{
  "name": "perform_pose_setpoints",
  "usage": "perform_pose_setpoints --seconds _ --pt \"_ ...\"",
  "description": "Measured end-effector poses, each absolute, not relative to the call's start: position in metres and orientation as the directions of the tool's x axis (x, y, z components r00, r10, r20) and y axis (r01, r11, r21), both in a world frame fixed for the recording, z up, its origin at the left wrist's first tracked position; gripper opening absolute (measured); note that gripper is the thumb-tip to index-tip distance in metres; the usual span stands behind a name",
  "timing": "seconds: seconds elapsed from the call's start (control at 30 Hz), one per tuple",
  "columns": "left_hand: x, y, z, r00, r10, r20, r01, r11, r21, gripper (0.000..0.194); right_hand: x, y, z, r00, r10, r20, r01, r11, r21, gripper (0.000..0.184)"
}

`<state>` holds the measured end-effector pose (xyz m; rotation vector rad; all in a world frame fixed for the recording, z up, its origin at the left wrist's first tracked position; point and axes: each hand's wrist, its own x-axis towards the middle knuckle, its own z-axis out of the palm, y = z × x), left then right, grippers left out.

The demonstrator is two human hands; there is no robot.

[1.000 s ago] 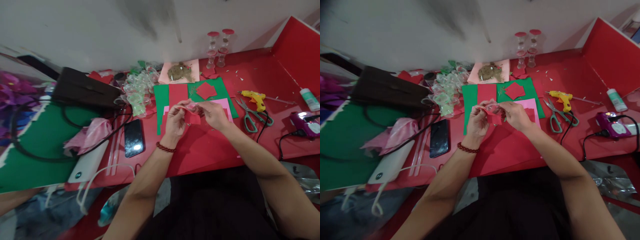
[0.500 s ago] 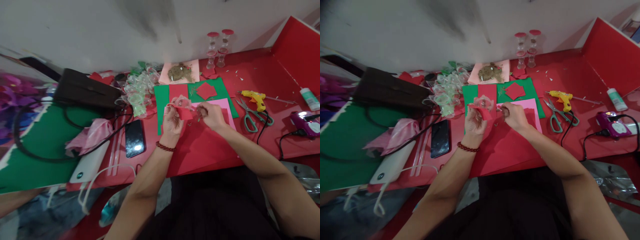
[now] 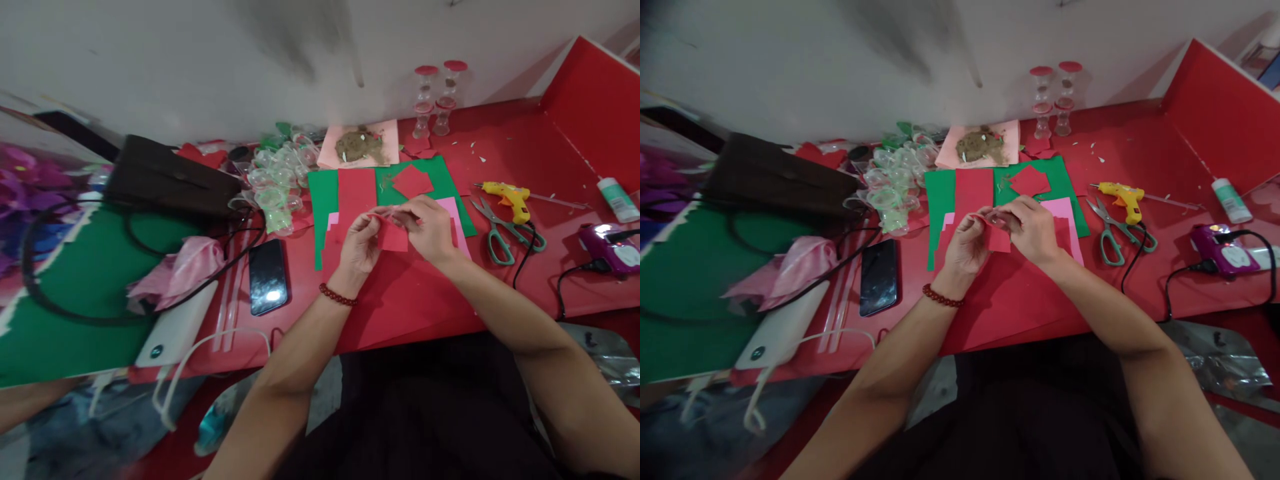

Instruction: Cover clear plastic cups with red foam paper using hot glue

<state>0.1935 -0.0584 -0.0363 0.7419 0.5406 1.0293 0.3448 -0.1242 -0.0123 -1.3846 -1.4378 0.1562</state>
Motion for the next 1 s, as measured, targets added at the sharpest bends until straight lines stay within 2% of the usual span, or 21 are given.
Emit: perform_pose_setpoints --seconds 0.4,0.57,0.73,0.8,0.87,1.0 --pt "0.194 -0.062 -0.033 0.44 0.893 -0.099 -0.504 0.337 0.796 0.015 0.346 -0.122 -0.019 0.318 0.794 0.519 0.671 0.198 -0.714 0.02" --pt "0.194 -0.062 -0.031 0.479 0.869 -0.125 -0.473 0.375 0.798 0.007 0.347 -0.119 -0.024 0.361 0.82 0.444 0.594 0.165 -0.787 0.024" --pt "0.192 -0.057 -0.037 0.44 0.884 -0.157 -0.484 0.381 0.788 0.014 0.348 -0.12 -0.021 0.353 0.842 0.409 0.508 0.194 -0.839 0.037" --pt "0.191 -0.055 -0.04 0.414 0.896 -0.16 -0.504 0.371 0.78 0.015 0.348 -0.121 -0.018 0.316 0.84 0.442 0.515 0.239 -0.823 0.036" --pt "0.191 -0.054 -0.042 0.397 0.903 -0.165 -0.516 0.369 0.773 0.015 0.347 -0.122 -0.017 0.28 0.823 0.494 0.571 0.27 -0.775 0.026" --pt "0.192 -0.055 -0.042 0.403 0.898 -0.179 -0.518 0.384 0.764 0.016 0.346 -0.122 -0.021 0.272 0.79 0.549 0.695 0.233 -0.68 0.015"
